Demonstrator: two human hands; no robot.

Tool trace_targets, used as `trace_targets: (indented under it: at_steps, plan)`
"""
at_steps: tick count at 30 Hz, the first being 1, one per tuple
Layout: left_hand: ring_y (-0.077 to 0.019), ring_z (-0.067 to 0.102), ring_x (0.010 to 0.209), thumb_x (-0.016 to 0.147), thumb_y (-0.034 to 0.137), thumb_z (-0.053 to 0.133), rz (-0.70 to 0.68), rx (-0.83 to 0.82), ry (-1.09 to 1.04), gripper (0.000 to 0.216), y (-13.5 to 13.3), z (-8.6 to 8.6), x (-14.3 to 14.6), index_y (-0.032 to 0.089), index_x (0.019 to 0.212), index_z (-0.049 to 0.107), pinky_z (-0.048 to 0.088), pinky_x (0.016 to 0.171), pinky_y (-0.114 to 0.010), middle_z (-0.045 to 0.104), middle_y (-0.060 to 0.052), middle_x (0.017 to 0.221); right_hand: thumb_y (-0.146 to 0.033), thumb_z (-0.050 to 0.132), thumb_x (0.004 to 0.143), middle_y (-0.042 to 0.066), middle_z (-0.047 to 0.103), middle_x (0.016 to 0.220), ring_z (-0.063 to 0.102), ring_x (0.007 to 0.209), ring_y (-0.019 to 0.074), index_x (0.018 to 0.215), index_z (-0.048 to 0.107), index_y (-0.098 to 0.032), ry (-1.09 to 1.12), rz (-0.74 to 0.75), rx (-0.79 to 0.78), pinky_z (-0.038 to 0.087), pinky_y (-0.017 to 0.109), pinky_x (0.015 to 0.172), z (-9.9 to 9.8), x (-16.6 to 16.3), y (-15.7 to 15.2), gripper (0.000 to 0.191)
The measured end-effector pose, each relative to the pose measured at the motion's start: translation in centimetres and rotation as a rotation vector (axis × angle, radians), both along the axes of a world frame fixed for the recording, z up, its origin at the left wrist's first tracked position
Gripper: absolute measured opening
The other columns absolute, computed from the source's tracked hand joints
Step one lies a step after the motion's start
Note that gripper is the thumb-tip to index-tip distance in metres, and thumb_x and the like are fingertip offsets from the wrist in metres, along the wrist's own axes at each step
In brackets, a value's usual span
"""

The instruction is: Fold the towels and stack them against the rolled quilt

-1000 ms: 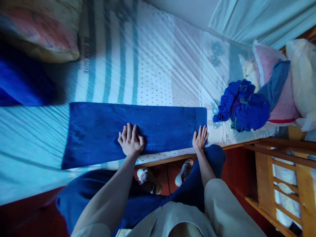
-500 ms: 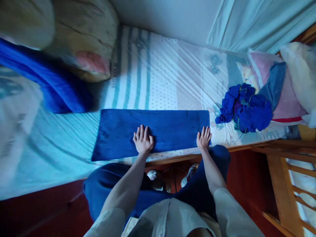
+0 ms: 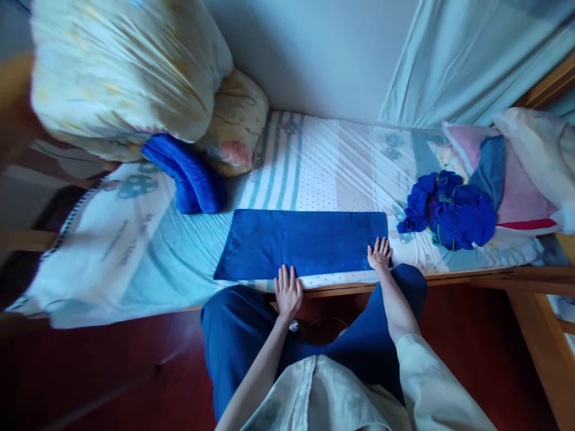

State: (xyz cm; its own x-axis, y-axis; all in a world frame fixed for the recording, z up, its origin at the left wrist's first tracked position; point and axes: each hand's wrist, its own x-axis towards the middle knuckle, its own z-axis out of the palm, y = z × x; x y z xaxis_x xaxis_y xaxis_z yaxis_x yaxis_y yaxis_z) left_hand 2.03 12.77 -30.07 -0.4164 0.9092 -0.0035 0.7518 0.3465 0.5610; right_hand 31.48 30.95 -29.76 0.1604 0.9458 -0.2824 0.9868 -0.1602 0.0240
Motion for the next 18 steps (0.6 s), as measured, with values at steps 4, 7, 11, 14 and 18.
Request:
trace_targets:
  at_steps: [4, 7, 11, 14, 18]
  plan:
    - [-0.0351, 0.021, 0.156, 0.096, 0.027, 0.04, 0.008, -0.035, -0.069, 0.059, -2.0, 0.4, 3.1, 0.005, 0.15, 0.046, 0.024, 0.124, -0.06, 0.034, -0.026, 0.161, -0.048, 0.023, 0.104, 0.024, 0.018, 0.168, 0.011, 0.158, 0.0336, 0.161, 0.027, -0.01, -0.058, 0.01, -0.059, 0.008, 0.069, 0.12, 0.8, -0.5, 0.9, 0.069]
    - [-0.0326, 0.029, 0.154, 0.092, 0.022, 0.047, -0.099, -0.036, -0.226, 0.056, -2.6, 1.0, 5.3, 0.01, 0.147, 0.051, 0.029, 0.124, -0.053, 0.042, -0.022, 0.158, -0.04, 0.035, 0.101, 0.033, 0.028, 0.162, 0.022, 0.153, 0.0411, 0.155, 0.038, 0.0, -0.119, 0.049, -0.078, 0.008, 0.072, 0.118, 2.1, -1.6, 2.0, 0.067]
    - [-0.0293, 0.058, 0.132, 0.092, 0.028, 0.053, -0.039, -0.099, -0.709, 0.048, -2.1, 1.6, 7.6, 0.017, 0.139, 0.057, 0.045, 0.114, -0.048, 0.065, -0.017, 0.136, -0.023, 0.054, 0.09, 0.032, 0.055, 0.142, 0.044, 0.137, 0.042, 0.133, 0.065, -0.003, -0.105, 0.264, -0.122, 0.021, 0.068, 0.116, 4.7, -4.6, 3.7, 0.049]
    - [-0.0267, 0.071, 0.108, 0.094, 0.04, 0.057, 0.215, -0.165, -1.186, 0.05, -0.9, 1.8, 8.5, 0.018, 0.139, 0.054, 0.055, 0.099, -0.044, 0.074, -0.015, 0.118, -0.015, 0.051, 0.089, 0.024, 0.06, 0.139, 0.049, 0.132, 0.0354, 0.13, 0.067, -0.009, 0.007, 0.47, -0.081, 0.035, 0.055, 0.112, 6.2, -8.6, 4.9, 0.044]
    - [-0.0218, 0.073, 0.102, 0.09, 0.034, 0.065, 0.534, -0.104, -1.643, 0.043, 0.8, 1.7, 8.4, 0.017, 0.128, 0.057, 0.055, 0.095, -0.035, 0.075, -0.015, 0.115, -0.016, 0.045, 0.096, 0.012, 0.054, 0.15, 0.047, 0.135, 0.0284, 0.14, 0.06, -0.02, 0.215, 0.72, -0.136, 0.039, 0.045, 0.111, 6.4, -15.0, 5.9, 0.047]
